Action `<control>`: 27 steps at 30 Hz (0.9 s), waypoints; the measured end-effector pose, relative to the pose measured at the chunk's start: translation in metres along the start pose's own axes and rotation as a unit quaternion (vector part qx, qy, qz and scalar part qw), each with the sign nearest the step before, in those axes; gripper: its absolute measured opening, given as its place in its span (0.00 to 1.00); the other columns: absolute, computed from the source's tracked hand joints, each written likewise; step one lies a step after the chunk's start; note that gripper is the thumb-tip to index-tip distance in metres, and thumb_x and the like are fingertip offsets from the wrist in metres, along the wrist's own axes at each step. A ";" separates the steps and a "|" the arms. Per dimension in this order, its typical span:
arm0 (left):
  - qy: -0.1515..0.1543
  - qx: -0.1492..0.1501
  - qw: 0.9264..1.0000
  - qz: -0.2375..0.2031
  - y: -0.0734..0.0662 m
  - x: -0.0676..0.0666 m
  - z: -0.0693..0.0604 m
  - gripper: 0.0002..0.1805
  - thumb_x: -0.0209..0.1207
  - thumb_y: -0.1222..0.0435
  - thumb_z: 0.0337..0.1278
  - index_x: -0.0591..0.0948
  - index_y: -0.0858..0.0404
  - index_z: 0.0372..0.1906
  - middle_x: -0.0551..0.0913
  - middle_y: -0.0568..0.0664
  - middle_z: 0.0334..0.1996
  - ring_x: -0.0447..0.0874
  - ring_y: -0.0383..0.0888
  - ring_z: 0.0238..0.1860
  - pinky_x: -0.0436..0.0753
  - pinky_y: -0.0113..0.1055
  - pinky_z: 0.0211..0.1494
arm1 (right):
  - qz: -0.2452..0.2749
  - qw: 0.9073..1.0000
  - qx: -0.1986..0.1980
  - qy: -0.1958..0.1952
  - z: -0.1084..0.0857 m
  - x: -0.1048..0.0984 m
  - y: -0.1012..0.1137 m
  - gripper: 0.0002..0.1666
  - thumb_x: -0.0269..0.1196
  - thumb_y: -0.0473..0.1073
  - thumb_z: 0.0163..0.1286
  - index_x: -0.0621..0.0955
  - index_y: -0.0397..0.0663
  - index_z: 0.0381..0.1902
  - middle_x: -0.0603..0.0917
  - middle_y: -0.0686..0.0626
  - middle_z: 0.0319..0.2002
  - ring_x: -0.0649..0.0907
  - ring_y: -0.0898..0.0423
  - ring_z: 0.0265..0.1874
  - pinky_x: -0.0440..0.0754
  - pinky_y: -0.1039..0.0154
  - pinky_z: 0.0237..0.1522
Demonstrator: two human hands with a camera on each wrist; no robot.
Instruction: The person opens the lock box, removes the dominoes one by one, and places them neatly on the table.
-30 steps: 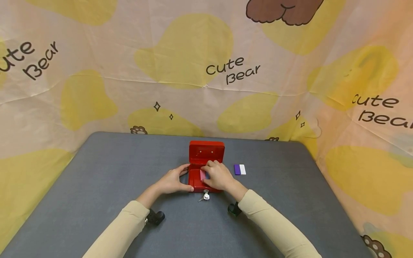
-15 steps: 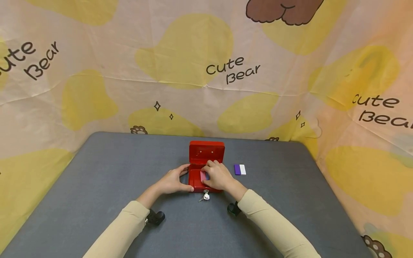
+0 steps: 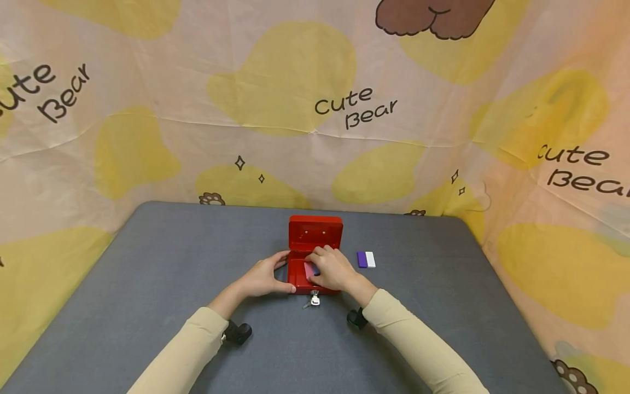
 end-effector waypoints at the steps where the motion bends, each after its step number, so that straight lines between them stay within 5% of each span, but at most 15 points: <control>1: 0.001 0.000 1.000 0.000 0.000 0.000 0.000 0.49 0.72 0.54 0.35 0.62 0.66 0.66 0.69 0.58 0.62 0.71 0.50 0.61 0.66 0.48 0.64 | -0.001 1.000 -0.004 -0.003 0.000 0.000 0.000 0.23 0.67 0.52 0.54 0.82 0.48 0.47 0.81 0.49 0.42 0.76 0.54 0.37 0.77 0.62 0.39; 27: 0.006 -0.005 1.000 0.005 -0.001 -0.001 -0.002 0.50 0.72 0.53 0.35 0.62 0.64 0.66 0.69 0.58 0.62 0.71 0.51 0.61 0.67 0.49 0.63 | -0.014 0.999 -0.014 0.029 0.003 0.005 0.007 0.24 0.67 0.52 0.54 0.81 0.50 0.48 0.81 0.50 0.42 0.75 0.54 0.36 0.76 0.63 0.39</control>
Point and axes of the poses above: each hand's wrist, its own z-axis towards the middle knuckle, its own x-axis out of the palm, y = z × x, the point moved 6 cm from there along z, towards the middle knuckle
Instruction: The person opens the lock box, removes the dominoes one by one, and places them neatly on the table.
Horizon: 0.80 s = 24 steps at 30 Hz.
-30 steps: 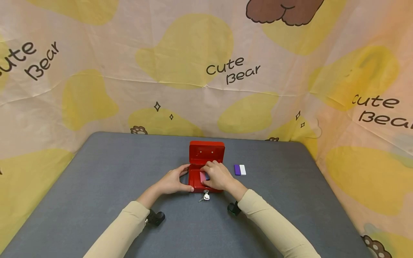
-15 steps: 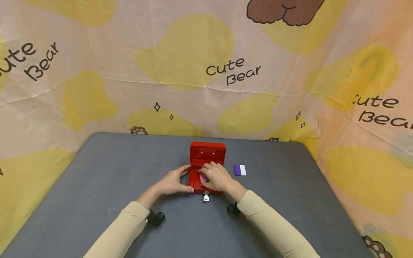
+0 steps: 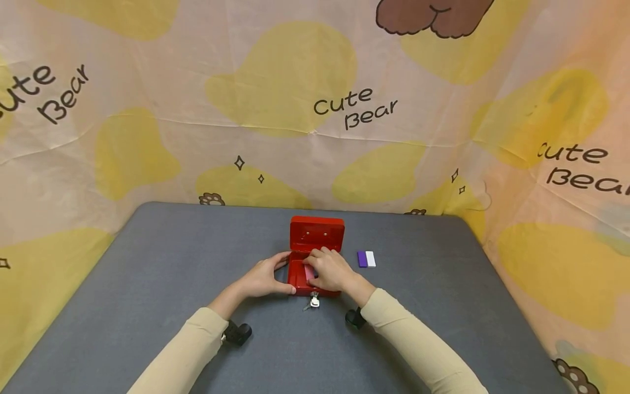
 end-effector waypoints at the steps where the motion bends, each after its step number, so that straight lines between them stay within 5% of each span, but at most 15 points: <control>1: 0.000 -0.001 1.000 0.000 0.000 0.000 0.000 0.50 0.72 0.53 0.35 0.62 0.64 0.66 0.69 0.58 0.62 0.71 0.51 0.61 0.67 0.49 0.63 | 0.003 1.000 -0.003 -0.002 0.000 0.000 0.000 0.24 0.67 0.51 0.54 0.81 0.50 0.48 0.81 0.50 0.42 0.75 0.54 0.36 0.76 0.63 0.39; 24: 0.004 0.005 1.000 -0.013 -0.001 0.005 0.005 0.52 0.73 0.55 0.35 0.59 0.65 0.68 0.64 0.57 0.66 0.68 0.51 0.64 0.65 0.47 0.65 | 0.046 0.999 -0.016 0.002 0.000 -0.002 -0.008 0.24 0.66 0.50 0.55 0.81 0.47 0.49 0.81 0.49 0.43 0.76 0.55 0.39 0.76 0.61 0.44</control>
Point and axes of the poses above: each hand's wrist, its own z-axis towards the middle knuckle, its own x-axis out of the palm, y = z × x, the point moved 6 cm from there along z, towards the middle knuckle
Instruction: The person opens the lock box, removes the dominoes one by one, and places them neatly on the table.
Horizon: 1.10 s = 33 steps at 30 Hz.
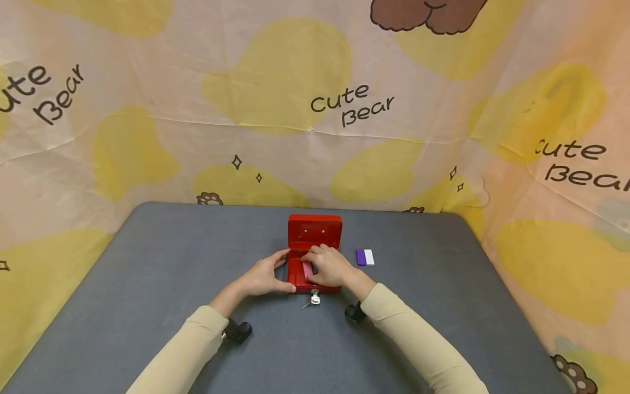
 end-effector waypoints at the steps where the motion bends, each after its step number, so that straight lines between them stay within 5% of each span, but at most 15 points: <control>1: 0.000 0.000 1.000 0.001 0.000 0.000 0.000 0.52 0.73 0.55 0.35 0.59 0.65 0.68 0.64 0.57 0.66 0.67 0.51 0.64 0.65 0.47 0.65 | 0.001 1.000 0.001 0.000 0.000 0.000 0.000 0.24 0.66 0.50 0.55 0.81 0.47 0.49 0.81 0.49 0.43 0.76 0.55 0.39 0.76 0.61 0.44; 33: 0.006 0.003 1.000 -0.018 0.000 -0.001 0.002 0.50 0.72 0.56 0.37 0.59 0.65 0.67 0.65 0.58 0.65 0.66 0.53 0.64 0.66 0.48 0.64 | 0.029 0.999 0.019 -0.018 -0.016 -0.018 -0.010 0.23 0.65 0.51 0.57 0.81 0.49 0.49 0.81 0.50 0.44 0.76 0.56 0.40 0.77 0.62 0.44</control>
Point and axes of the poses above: each hand's wrist, its own z-axis towards the middle knuckle, its own x-axis out of the palm, y = z × x, the point moved 6 cm from there along z, towards the middle knuckle
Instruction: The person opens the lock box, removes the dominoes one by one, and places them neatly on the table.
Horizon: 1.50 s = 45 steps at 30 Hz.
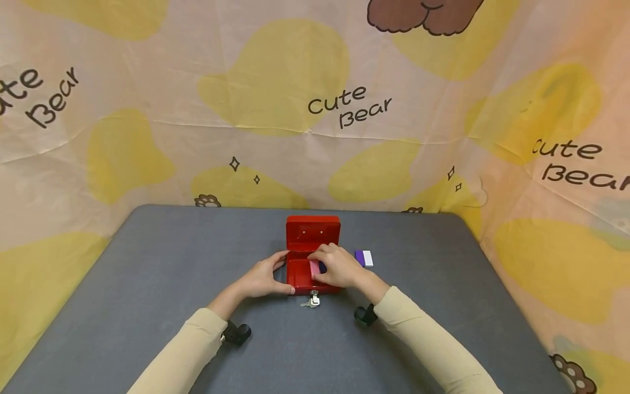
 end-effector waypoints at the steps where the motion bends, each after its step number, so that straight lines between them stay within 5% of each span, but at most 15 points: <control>1: 0.001 0.000 1.000 -0.001 0.000 0.000 0.000 0.50 0.72 0.57 0.37 0.59 0.65 0.67 0.65 0.58 0.65 0.66 0.53 0.64 0.66 0.48 0.64 | 0.001 1.000 0.001 -0.001 -0.001 -0.001 -0.001 0.23 0.65 0.51 0.57 0.81 0.49 0.49 0.81 0.50 0.44 0.76 0.56 0.40 0.77 0.62 0.44; 20: -0.006 0.005 1.000 -0.003 -0.001 -0.001 0.000 0.52 0.73 0.57 0.34 0.59 0.66 0.67 0.65 0.59 0.65 0.66 0.52 0.64 0.65 0.46 0.65 | 0.013 1.000 0.007 -0.028 -0.018 -0.024 -0.012 0.24 0.67 0.49 0.55 0.81 0.47 0.49 0.80 0.50 0.43 0.74 0.56 0.38 0.75 0.63 0.38; 27: -0.007 0.008 1.000 -0.006 -0.001 0.000 0.000 0.51 0.73 0.58 0.35 0.60 0.67 0.67 0.65 0.59 0.65 0.66 0.52 0.64 0.65 0.46 0.65 | 0.018 0.999 0.038 -0.014 -0.025 -0.027 -0.020 0.27 0.68 0.51 0.54 0.80 0.48 0.51 0.80 0.50 0.46 0.75 0.57 0.40 0.76 0.63 0.41; 45: -0.004 -0.001 1.000 -0.010 0.000 0.001 -0.001 0.52 0.73 0.56 0.35 0.59 0.66 0.67 0.64 0.58 0.66 0.66 0.52 0.64 0.66 0.46 0.64 | 0.022 0.998 0.045 -0.036 -0.046 -0.042 -0.040 0.26 0.69 0.48 0.53 0.80 0.48 0.50 0.80 0.50 0.45 0.76 0.55 0.43 0.77 0.60 0.44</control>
Point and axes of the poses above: each hand's wrist, its own z-axis towards the middle knuckle, its own x-axis out of the palm, y = z × x, the point moved 6 cm from there along z, towards the middle knuckle
